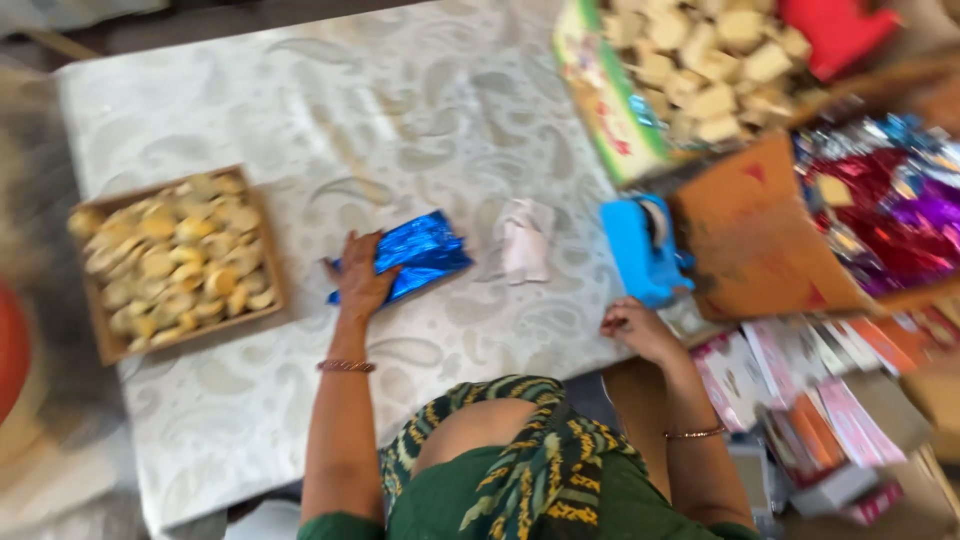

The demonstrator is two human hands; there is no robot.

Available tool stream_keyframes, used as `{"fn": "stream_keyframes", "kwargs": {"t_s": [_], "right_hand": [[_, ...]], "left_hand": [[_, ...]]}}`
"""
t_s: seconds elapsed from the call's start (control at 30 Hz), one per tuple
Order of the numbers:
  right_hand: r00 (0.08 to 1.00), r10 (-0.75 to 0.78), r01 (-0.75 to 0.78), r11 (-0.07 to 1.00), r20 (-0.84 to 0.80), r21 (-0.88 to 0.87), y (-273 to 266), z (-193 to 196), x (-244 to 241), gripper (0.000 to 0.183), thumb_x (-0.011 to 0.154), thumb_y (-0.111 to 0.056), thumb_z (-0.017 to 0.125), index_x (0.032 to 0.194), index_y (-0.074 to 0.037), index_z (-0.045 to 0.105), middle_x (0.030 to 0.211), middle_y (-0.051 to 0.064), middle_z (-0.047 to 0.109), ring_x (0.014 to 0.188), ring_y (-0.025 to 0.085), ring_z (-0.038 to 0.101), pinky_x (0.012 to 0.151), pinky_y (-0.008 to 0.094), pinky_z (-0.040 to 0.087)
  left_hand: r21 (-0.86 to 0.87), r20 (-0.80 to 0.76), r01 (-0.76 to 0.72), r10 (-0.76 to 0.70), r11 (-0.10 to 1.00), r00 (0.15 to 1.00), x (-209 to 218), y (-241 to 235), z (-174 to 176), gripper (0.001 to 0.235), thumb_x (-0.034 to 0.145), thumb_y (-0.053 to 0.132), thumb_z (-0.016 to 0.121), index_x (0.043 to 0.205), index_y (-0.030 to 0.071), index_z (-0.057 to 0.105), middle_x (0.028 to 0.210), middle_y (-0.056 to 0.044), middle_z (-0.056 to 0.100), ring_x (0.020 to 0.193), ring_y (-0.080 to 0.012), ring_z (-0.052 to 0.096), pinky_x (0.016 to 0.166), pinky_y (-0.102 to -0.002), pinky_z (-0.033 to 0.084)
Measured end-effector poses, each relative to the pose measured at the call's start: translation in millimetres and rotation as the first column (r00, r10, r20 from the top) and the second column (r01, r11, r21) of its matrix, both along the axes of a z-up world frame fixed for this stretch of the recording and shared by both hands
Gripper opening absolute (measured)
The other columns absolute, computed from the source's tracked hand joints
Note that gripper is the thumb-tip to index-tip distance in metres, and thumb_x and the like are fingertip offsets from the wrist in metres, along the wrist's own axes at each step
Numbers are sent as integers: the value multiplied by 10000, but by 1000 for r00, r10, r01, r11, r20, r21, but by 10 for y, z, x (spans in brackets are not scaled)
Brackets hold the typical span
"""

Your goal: The person wraps gold-colored circular items in blue foil and white tissue paper, using a tape dispenser to secure the packaging.

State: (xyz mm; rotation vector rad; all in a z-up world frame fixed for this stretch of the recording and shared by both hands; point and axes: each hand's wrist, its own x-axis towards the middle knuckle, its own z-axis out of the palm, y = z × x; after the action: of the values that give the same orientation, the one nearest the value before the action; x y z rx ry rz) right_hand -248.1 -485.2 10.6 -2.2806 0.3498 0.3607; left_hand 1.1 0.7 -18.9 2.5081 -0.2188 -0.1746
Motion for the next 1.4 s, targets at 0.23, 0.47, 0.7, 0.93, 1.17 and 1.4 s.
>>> {"fn": "stream_keyframes", "kwargs": {"t_s": [0.23, 0.47, 0.7, 0.93, 1.17, 1.4], "right_hand": [[942, 305, -334, 898, 140, 286, 1856, 352, 1259, 105, 860, -89, 783, 924, -25, 730, 947, 51, 738, 847, 142, 722, 764, 260, 578], [975, 223, -202, 857, 12, 473, 2757, -43, 2210, 115, 908, -87, 759, 996, -13, 762, 826, 20, 737, 717, 79, 642, 636, 256, 521], [989, 103, -138, 904, 107, 404, 2951, -190, 2443, 101, 894, -54, 755, 971, 7, 731, 792, 45, 732, 666, 92, 653, 606, 252, 533], [967, 139, -197, 940, 213, 278, 3021, -169, 2404, 94, 889, -39, 757, 969, 2, 731, 811, 65, 738, 696, 107, 650, 639, 272, 530], [951, 217, -266, 936, 218, 229, 3046, 10, 2342, 116, 852, -78, 781, 952, -30, 746, 844, 58, 779, 733, 104, 706, 685, 271, 557], [895, 327, -366, 927, 304, 81, 2953, -43, 2364, 160, 794, -135, 844, 913, -53, 773, 944, 80, 658, 829, 177, 630, 771, 318, 525]], "left_hand": [[62, -21, -28, 30, 998, 999, -55, -30, 165, 775, 791, 383, 820, 1486, 272, 495, 1549, 16, 478, 1527, -203, 278, 1183, -733, -8], [104, -33, 37, -33, 994, 999, -85, -7, 288, 777, 842, 422, 763, 1527, 268, 429, 1560, 47, 443, 1531, -176, 244, 1175, -748, -33], [17, -46, 43, -42, 999, 998, -114, 25, 337, 776, 840, 350, 760, 1536, 264, 428, 1563, 62, 435, 1540, -174, 222, 1189, -728, -43], [-86, 11, 18, -18, 996, 1000, -159, 14, 263, 717, 866, 309, 740, 1522, 254, 458, 1553, 62, 448, 1541, -187, 229, 1199, -718, -28], [-50, 48, 43, -41, 998, 998, -177, 24, 260, 707, 877, 257, 707, 1532, 231, 444, 1570, 51, 428, 1547, -201, 218, 1200, -717, -20], [-40, 45, 60, -58, 997, 997, -186, 19, 271, 675, 918, 311, 677, 1538, 219, 428, 1565, 36, 422, 1546, -207, 209, 1191, -723, -25]]}}
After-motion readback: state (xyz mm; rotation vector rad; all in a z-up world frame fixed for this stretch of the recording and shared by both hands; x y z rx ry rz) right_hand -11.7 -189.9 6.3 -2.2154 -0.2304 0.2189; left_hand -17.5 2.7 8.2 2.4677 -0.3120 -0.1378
